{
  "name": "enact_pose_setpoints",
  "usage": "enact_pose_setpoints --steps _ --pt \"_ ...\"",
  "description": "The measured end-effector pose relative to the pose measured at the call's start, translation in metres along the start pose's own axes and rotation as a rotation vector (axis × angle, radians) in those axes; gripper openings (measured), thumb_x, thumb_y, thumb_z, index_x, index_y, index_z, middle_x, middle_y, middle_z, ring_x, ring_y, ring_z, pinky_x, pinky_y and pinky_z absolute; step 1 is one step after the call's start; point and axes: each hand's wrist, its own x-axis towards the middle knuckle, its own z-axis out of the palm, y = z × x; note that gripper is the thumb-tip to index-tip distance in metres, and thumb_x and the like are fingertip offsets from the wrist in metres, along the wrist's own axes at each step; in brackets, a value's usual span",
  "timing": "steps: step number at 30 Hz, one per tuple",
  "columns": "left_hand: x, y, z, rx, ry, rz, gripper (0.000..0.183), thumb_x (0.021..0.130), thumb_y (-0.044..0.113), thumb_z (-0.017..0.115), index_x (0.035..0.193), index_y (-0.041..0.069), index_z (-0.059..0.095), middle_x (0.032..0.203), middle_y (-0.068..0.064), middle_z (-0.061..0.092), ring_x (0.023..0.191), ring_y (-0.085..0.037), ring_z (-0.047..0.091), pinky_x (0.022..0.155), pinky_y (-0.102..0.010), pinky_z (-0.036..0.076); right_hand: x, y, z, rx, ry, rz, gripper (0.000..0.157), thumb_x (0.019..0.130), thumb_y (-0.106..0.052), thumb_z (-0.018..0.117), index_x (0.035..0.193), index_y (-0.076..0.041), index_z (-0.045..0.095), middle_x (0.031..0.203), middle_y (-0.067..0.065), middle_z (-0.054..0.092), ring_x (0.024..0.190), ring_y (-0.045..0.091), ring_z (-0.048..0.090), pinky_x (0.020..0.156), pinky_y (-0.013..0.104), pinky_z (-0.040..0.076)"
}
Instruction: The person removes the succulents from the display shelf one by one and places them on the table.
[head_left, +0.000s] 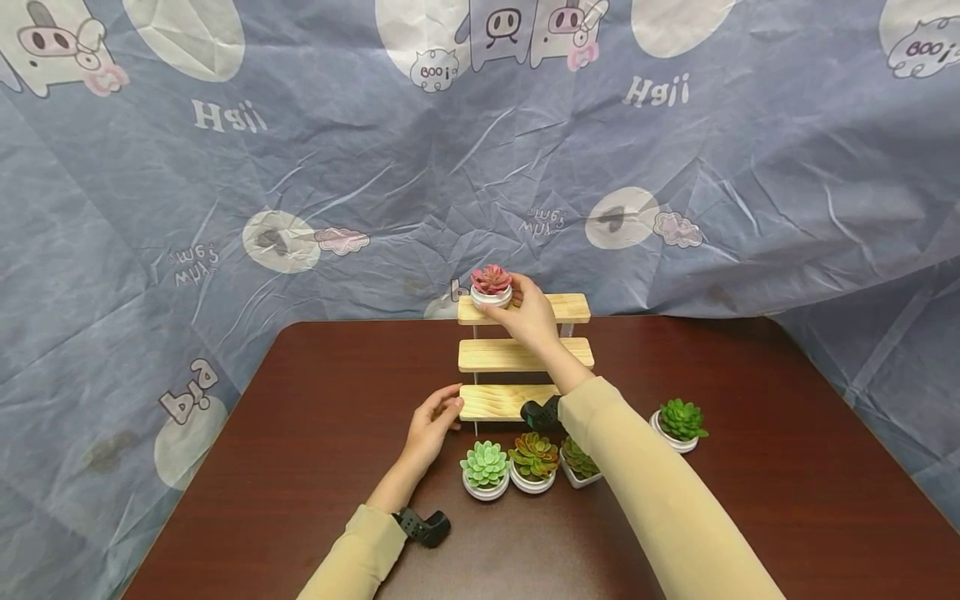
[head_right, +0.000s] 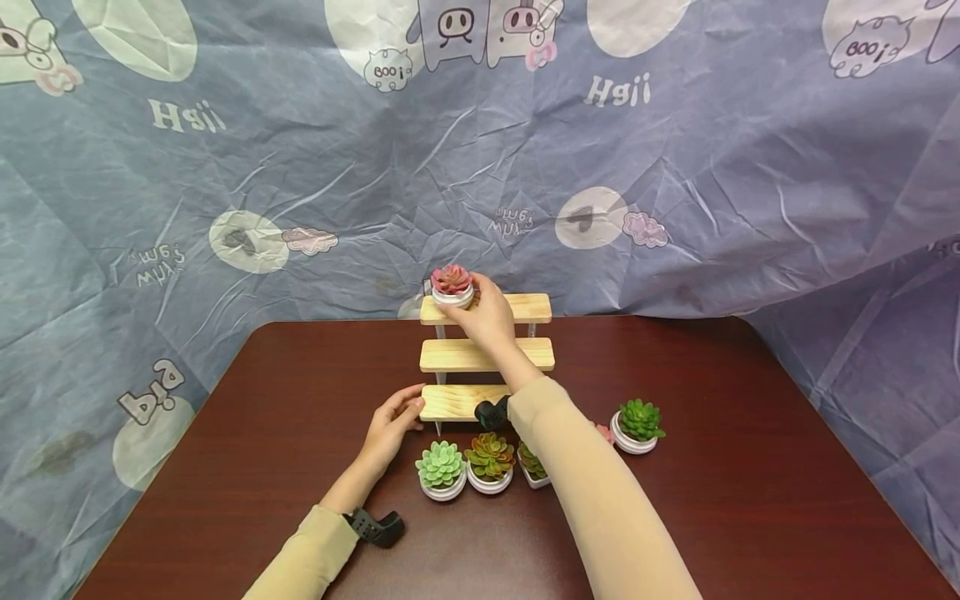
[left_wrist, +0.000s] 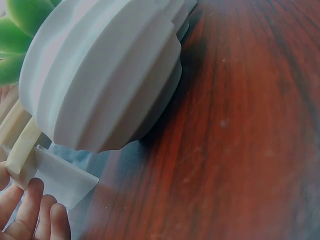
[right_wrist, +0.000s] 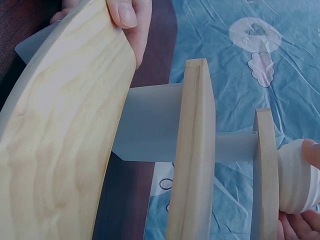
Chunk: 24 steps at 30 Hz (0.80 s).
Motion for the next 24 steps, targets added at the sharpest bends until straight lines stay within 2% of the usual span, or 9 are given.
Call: enact_pose_setpoints --steps 10,16,24 --pt "0.0 0.0 0.002 -0.003 0.001 0.01 0.037 0.096 0.008 0.053 0.129 -0.008 0.05 0.104 -0.02 0.061 0.085 -0.008 0.056 0.076 -0.052 0.051 -0.005 0.002 -0.008 0.04 0.002 -0.007 0.075 0.075 -0.027 0.08 0.136 -0.003 0.044 0.124 0.014 0.055 0.111 0.025 0.056 0.092 0.032 0.048" --pt "0.0 0.0 0.001 -0.005 0.005 0.003 0.037 0.096 0.009 0.054 0.129 -0.007 0.051 0.104 -0.019 0.061 0.085 -0.008 0.056 0.077 -0.054 0.051 -0.012 0.006 -0.017 0.05 0.004 -0.014 0.073 0.075 -0.03 0.08 0.135 -0.005 0.046 0.122 0.012 0.056 0.108 0.023 0.057 0.089 0.032 0.05" --pt "0.0 0.0 -0.001 0.0 0.0 0.006 0.037 0.096 0.01 0.054 0.129 -0.007 0.051 0.102 -0.019 0.061 0.084 -0.009 0.056 0.075 -0.047 0.053 -0.02 0.01 -0.03 0.055 0.007 -0.014 0.072 0.076 -0.028 0.08 0.134 -0.004 0.046 0.12 0.013 0.057 0.107 0.024 0.058 0.088 0.032 0.05"
